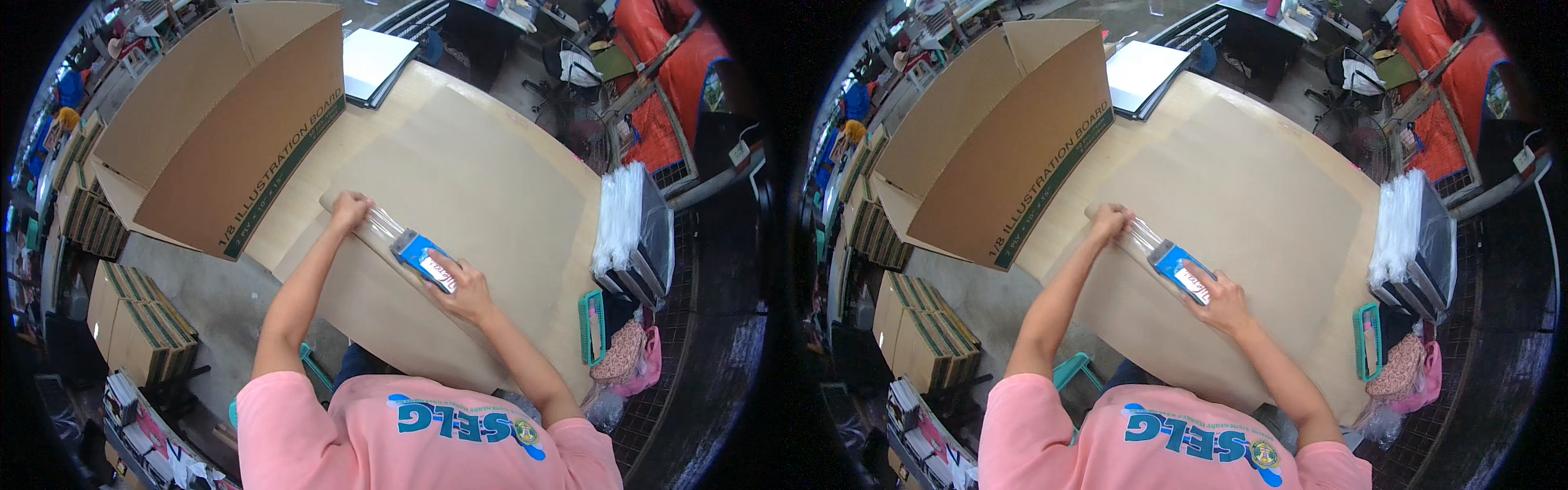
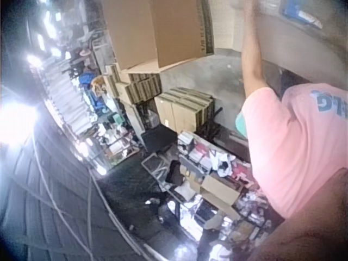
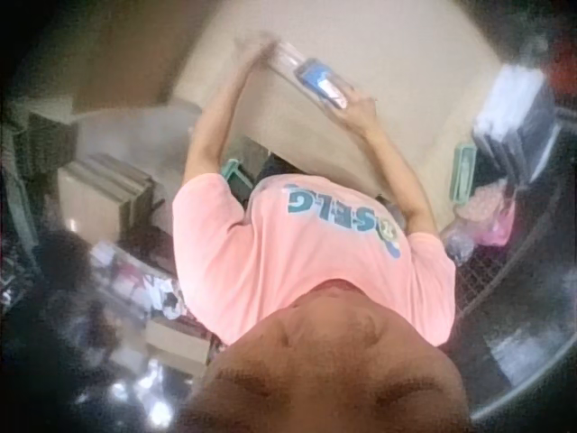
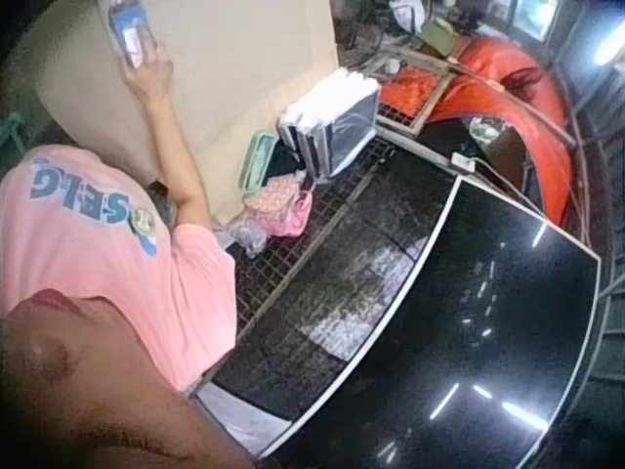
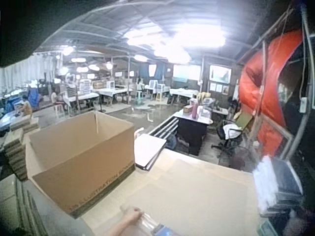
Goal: The person wraps individual flat items in brown paper and secures them with tape before placing them into a large cardboard box.
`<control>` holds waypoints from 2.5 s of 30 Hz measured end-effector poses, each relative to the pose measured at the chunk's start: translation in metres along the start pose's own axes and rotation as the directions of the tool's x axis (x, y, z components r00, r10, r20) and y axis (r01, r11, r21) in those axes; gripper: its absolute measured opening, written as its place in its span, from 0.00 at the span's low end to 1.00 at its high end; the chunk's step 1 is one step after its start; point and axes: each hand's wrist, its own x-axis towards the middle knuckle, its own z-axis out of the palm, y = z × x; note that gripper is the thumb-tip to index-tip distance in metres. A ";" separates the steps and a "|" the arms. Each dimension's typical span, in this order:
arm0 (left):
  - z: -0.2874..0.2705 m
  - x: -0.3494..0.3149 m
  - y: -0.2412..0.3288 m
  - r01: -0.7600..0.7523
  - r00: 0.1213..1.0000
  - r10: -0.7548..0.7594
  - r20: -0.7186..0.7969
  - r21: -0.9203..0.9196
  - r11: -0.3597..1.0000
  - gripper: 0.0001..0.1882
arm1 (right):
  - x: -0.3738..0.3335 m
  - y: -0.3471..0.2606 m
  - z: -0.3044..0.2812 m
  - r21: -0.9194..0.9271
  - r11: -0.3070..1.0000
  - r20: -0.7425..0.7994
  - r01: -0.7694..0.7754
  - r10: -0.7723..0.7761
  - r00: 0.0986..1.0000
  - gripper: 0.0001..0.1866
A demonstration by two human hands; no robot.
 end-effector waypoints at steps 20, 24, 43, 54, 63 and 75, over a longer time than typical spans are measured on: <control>0.023 -0.046 0.003 -0.392 0.878 0.460 0.134 0.752 0.530 0.32 | 0.088 -0.028 -0.013 -0.245 0.968 0.550 0.055 0.092 0.830 0.23; 0.023 -0.052 0.004 -0.351 0.878 0.467 0.102 0.800 0.486 0.33 | 0.017 -0.002 -0.048 -0.222 0.975 0.554 0.031 0.100 0.827 0.26; 0.195 -0.192 -0.005 -0.922 0.367 0.650 0.666 0.354 0.158 0.33 | -0.200 0.061 -0.159 -0.671 0.616 0.383 -0.411 0.764 0.520 0.35; -0.065 0.001 -0.005 -0.049 0.951 0.294 -0.100 0.886 0.461 0.37 | -0.304 0.056 -0.054 -0.513 0.497 -0.356 -0.700 0.619 0.701 0.40; 0.119 0.056 0.124 -0.782 0.575 0.534 0.620 0.608 0.137 0.38 | -0.116 -0.020 0.112 0.707 -0.706 0.644 -0.044 0.616 0.454 0.34; 0.078 -0.042 0.044 -0.267 0.958 0.261 0.118 0.696 0.666 0.44 | -0.013 0.168 0.024 0.806 0.339 -0.145 -0.485 0.908 0.393 0.46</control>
